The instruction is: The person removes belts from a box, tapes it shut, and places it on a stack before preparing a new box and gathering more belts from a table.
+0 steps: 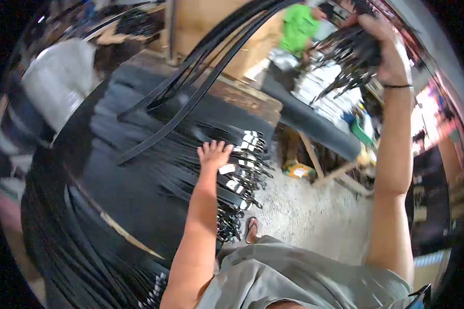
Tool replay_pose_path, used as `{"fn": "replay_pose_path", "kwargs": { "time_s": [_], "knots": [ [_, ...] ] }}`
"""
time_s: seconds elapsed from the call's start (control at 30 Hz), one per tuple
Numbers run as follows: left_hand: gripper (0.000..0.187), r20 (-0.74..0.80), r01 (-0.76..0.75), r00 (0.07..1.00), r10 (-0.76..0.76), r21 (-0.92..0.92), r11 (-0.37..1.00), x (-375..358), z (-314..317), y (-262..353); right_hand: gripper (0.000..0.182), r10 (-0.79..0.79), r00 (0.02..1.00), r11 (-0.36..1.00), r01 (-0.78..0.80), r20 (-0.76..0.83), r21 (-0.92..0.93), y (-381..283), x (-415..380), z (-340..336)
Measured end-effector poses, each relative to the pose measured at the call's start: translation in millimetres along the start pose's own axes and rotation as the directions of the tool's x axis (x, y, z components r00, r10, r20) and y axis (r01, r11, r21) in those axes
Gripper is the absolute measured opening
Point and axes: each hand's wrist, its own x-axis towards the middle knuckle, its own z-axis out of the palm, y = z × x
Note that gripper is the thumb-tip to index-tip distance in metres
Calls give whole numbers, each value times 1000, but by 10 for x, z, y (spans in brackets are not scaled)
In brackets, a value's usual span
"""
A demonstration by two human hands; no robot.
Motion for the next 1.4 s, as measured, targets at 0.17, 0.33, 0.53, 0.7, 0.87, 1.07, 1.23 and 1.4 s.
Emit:
{"fn": "replay_pose_path", "kwargs": {
  "time_s": [0.17, 0.33, 0.53, 0.7, 0.87, 1.07, 1.23, 1.4],
  "knots": [
    [51, -14, -121, 992, 127, 205, 971, 28, 0, -19, 32, -340, 803, 828, 10, -490, -560, -831, -1328, -2183],
    [34, -91, -168, 981, 174, 74, 983, 35, -174, -4, 35, -159, 538, 987, 93, -828, -129, -2056, -3326, -2833],
    [34, -742, -637, 635, 213, -348, 688, -150, -504, 867, 42, -75, 591, 633, -594, -803, -496, -2362, -5350, -2291],
    [69, -325, -738, 308, 894, -674, 9, -2744, 275, 3188, 47, 287, 843, 428, -538, -456, -726, -1677, -6359, -1752],
    [92, -60, -571, -376, 925, -771, -282, -5109, 1464, 4357, 46, 349, 709, 458, -700, -613, -548, -1753, -7413, -1570],
    [41, -24, -442, -515, 857, -849, -289, -6489, 2268, 4789, 38, 319, 495, 352, -854, -808, -384, -2701, -8351, -1658],
    [39, 88, -237, -588, 804, -969, -67, -7533, 2865, 4751, 40, 376, 155, 223, -972, -913, -74, -3378, -9036, -1502],
    [36, 243, -106, -693, 679, -966, 238, -8404, 3700, 4782, 41, 390, -98, -78, -994, -916, 73, -4023, -9649, -1696]
  ]
}}
